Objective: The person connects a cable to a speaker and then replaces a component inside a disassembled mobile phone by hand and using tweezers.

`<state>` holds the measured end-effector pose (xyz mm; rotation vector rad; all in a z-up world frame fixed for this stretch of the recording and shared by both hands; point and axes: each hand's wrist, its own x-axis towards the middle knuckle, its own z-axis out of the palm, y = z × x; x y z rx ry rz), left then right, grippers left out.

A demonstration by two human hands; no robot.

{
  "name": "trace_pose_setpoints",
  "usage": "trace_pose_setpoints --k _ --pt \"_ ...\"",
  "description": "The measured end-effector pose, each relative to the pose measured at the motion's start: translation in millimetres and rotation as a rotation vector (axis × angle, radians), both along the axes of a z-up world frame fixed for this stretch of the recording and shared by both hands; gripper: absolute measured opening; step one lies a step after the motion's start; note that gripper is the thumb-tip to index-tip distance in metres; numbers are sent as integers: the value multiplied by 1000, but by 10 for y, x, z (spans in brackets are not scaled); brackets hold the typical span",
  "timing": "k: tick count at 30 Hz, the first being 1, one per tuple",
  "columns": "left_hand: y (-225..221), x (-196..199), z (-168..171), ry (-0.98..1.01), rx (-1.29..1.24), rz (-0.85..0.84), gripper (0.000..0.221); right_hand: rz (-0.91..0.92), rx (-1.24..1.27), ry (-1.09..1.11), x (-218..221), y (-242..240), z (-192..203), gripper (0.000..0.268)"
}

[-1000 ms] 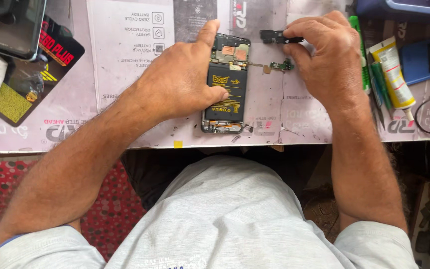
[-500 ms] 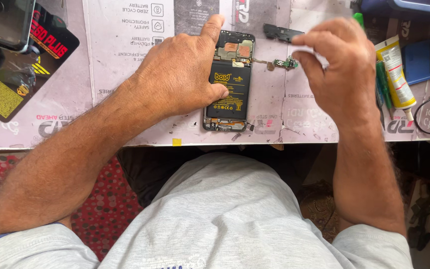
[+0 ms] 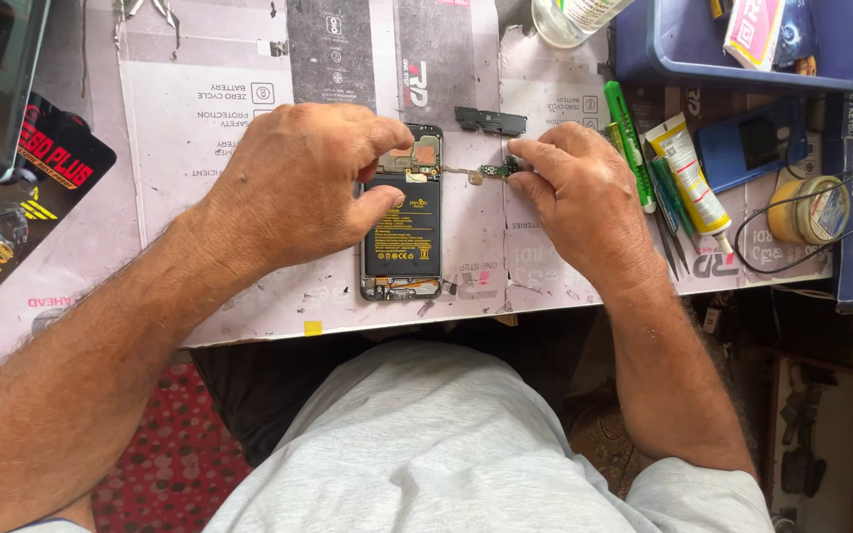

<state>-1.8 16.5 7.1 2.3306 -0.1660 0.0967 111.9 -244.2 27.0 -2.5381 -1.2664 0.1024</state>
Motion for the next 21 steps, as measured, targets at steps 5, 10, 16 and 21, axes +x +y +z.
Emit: trace_pose_setpoints --k 5,10,16,21 --pt "36 46 -64 0 -71 -16 40 -70 8 140 0 36 22 24" --pt "42 94 -173 -66 -69 -51 36 -137 -48 255 27 76 62 22" --pt "85 78 -258 -146 -147 -68 35 -174 -115 280 56 75 91 19" --pt "92 74 -279 -199 -170 -58 31 -128 -79 203 36 22 62 20"
